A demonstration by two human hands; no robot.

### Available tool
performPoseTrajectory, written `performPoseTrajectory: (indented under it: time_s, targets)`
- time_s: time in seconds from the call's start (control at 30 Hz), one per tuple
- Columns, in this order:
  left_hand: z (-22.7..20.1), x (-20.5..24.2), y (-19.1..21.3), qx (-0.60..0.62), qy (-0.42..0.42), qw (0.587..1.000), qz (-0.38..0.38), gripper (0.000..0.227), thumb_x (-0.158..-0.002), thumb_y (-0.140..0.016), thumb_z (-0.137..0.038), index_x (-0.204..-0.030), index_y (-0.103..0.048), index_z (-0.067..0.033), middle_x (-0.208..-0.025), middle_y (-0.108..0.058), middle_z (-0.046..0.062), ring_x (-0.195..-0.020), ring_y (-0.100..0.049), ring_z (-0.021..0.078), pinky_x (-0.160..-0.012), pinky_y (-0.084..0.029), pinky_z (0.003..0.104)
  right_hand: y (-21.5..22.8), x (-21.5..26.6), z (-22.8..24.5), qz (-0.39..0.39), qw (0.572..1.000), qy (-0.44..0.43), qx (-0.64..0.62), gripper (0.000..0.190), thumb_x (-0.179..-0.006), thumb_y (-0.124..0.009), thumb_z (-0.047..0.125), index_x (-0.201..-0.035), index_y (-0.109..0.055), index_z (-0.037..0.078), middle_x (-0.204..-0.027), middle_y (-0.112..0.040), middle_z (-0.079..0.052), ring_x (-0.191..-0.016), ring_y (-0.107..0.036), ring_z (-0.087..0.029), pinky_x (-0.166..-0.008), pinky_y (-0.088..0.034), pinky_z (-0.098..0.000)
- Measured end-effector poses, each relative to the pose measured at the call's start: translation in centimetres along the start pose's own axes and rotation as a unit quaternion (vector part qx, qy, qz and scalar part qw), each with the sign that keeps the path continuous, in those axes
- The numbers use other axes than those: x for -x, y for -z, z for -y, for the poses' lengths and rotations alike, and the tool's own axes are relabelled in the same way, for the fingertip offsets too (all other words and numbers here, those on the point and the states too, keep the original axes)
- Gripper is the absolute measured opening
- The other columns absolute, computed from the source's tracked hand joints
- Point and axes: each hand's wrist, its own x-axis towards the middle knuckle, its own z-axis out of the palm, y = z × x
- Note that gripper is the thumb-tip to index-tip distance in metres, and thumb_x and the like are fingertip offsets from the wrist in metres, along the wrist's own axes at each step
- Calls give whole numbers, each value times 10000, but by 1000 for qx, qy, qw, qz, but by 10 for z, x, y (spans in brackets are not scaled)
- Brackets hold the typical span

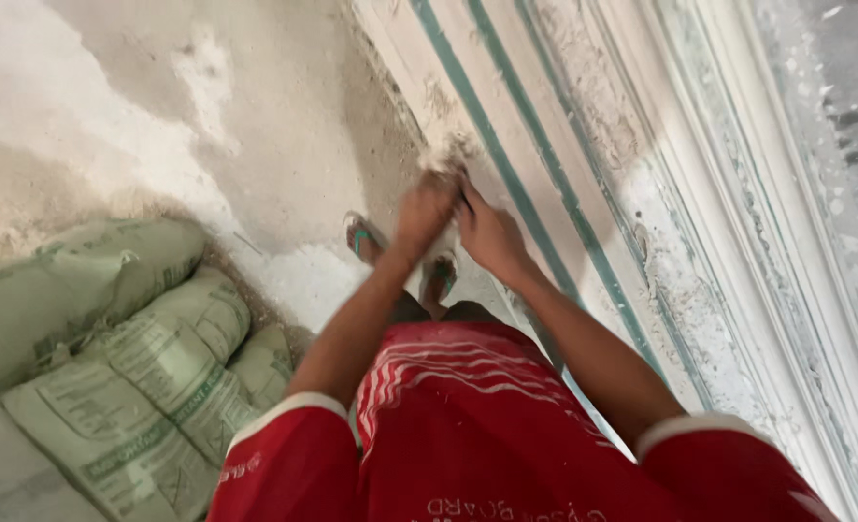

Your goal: The person cleans debris and dust from several long decorative plaster moldings using a small hand-held brush and a scraper tool, then moves a heavy metal mold to access more pieces.

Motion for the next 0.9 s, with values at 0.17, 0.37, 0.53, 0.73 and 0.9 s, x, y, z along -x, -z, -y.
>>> performPoseTrajectory:
  time_s: [0.17,0.37,0.53,0.73,0.9]
  targets:
    - [58,-56,28,9,25,996,-84,153,-950,-654,-168,-1093,-610,-139,-908,-658,52,-816,-669,246,-720,-538,387,-6,-84,19,-15,1000,13,17,506,-1074,-429,344,-1561,-447,206,-1212,-710,-250,-1032,-690,-494,-864,-546,-633]
    - [-57,52,-16,23,-97,989,-112,342,-898,-647,-118,-1225,-703,-34,-1103,-748,269,-1018,-745,384,-754,-630,429,29,71,18,53,991,-123,13,533,-1039,-434,300,-1562,-439,200,-1230,-679,-301,-1090,-644,-533,-938,-512,-651]
    - [-65,59,-14,16,-147,970,-192,218,-950,-627,-133,-1131,-733,-74,-1126,-744,213,-994,-724,353,-662,-623,339,8,88,-6,103,967,-235,7,570,-1018,-394,405,-1586,-392,351,-1219,-723,-219,-1108,-686,-446,-1010,-525,-593]
    - [76,-85,26,11,-106,990,-87,281,-1012,-601,-84,-1252,-685,34,-1196,-736,226,-1155,-691,370,-991,-561,464,21,-89,52,-11,999,-11,-34,501,-1098,-387,240,-1572,-425,82,-1122,-698,-320,-989,-662,-550,-765,-535,-684]
    - [108,-121,34,28,-24,994,-106,360,-919,-667,-146,-1267,-710,-64,-1143,-768,149,-1107,-705,366,-860,-635,435,32,-135,79,11,998,-58,38,523,-1043,-438,385,-1553,-469,276,-1237,-718,-175,-1098,-686,-436,-932,-541,-588]
